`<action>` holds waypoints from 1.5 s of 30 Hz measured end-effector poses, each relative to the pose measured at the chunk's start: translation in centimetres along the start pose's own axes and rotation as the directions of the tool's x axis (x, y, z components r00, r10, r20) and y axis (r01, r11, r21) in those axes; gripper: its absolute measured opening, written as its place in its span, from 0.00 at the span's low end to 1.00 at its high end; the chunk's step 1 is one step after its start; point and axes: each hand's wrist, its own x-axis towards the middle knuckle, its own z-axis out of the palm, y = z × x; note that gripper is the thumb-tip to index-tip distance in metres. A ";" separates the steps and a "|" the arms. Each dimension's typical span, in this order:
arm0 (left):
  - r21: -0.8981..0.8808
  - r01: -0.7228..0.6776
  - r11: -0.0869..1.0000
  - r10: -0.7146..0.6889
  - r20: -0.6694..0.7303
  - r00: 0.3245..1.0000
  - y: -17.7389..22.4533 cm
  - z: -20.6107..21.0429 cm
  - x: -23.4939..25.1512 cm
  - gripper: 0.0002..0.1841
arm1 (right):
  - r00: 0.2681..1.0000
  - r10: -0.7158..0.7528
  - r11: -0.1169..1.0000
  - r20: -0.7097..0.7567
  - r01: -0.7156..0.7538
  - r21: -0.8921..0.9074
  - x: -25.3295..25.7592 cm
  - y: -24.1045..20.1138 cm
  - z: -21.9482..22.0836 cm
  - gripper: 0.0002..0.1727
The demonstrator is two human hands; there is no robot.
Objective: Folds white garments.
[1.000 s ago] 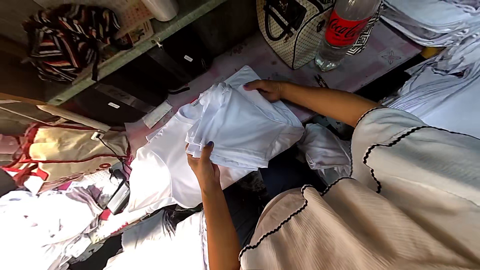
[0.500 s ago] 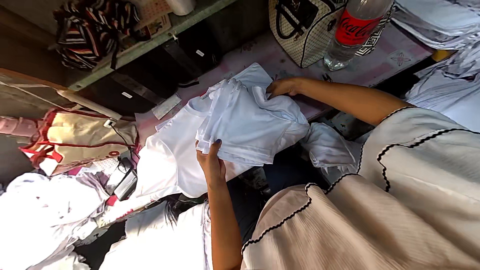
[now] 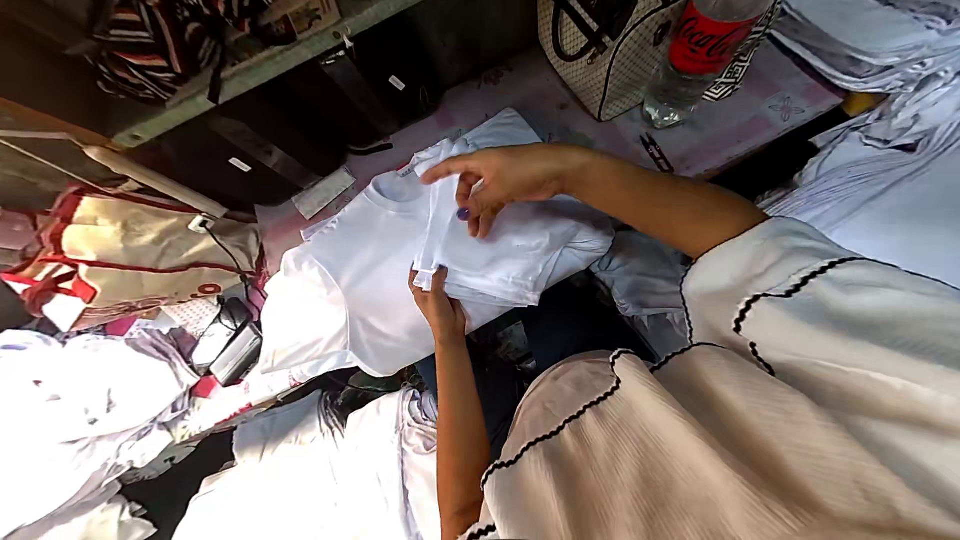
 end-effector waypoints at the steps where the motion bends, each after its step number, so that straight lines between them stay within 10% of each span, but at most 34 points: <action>1: 0.016 -0.026 1.000 0.026 0.014 1.000 0.0 -0.1 -0.1 0.39 | 0.999 -0.037 0.999 0.031 0.037 0.004 0.2 -0.3 0.7 0.32; 6: 0.326 -0.140 0.935 0.161 -0.037 0.986 1.0 0.0 -1.3 0.40 | 0.943 -0.152 0.936 -0.295 0.041 -0.350 -1.9 2.7 -2.9 0.15; 10: 0.731 -0.374 0.571 0.410 0.141 0.901 2.2 1.0 -2.3 0.28 | 0.972 -0.111 0.868 -0.208 -0.007 -0.496 -6.9 7.9 -1.2 0.11; 15: 0.880 -0.388 0.274 0.173 0.352 0.920 2.7 4.6 -1.2 0.24 | 0.984 -0.148 0.723 -0.100 0.039 -0.690 -11.3 12.1 0.9 0.29; 23: 0.804 -0.512 0.302 0.227 0.461 0.858 9.7 4.3 2.5 0.18 | 0.817 -0.544 0.509 -0.191 0.140 -0.849 -10.5 14.3 3.9 0.15; 29: 0.870 -0.389 0.304 0.130 0.366 0.921 2.4 1.0 3.0 0.17 | 0.938 -0.334 0.714 -0.087 0.192 -0.673 -10.5 16.3 3.3 0.13; 33: 0.729 -0.567 0.384 0.407 0.417 0.813 4.2 1.5 -2.4 0.14 | 0.759 -0.289 0.810 -0.583 -0.131 -0.572 -13.3 14.5 -2.4 0.14; 36: 0.601 -0.649 0.467 0.300 0.582 0.755 4.5 4.1 -6.3 0.10 | 0.586 -0.178 0.743 -0.790 -0.447 -0.498 -14.4 16.2 -6.8 0.16; 45: 0.545 -0.729 0.414 0.107 0.766 0.633 0.7 1.6 -6.2 0.04 | 0.441 -0.069 0.525 -0.895 -0.747 -0.409 -13.9 23.8 -10.8 0.21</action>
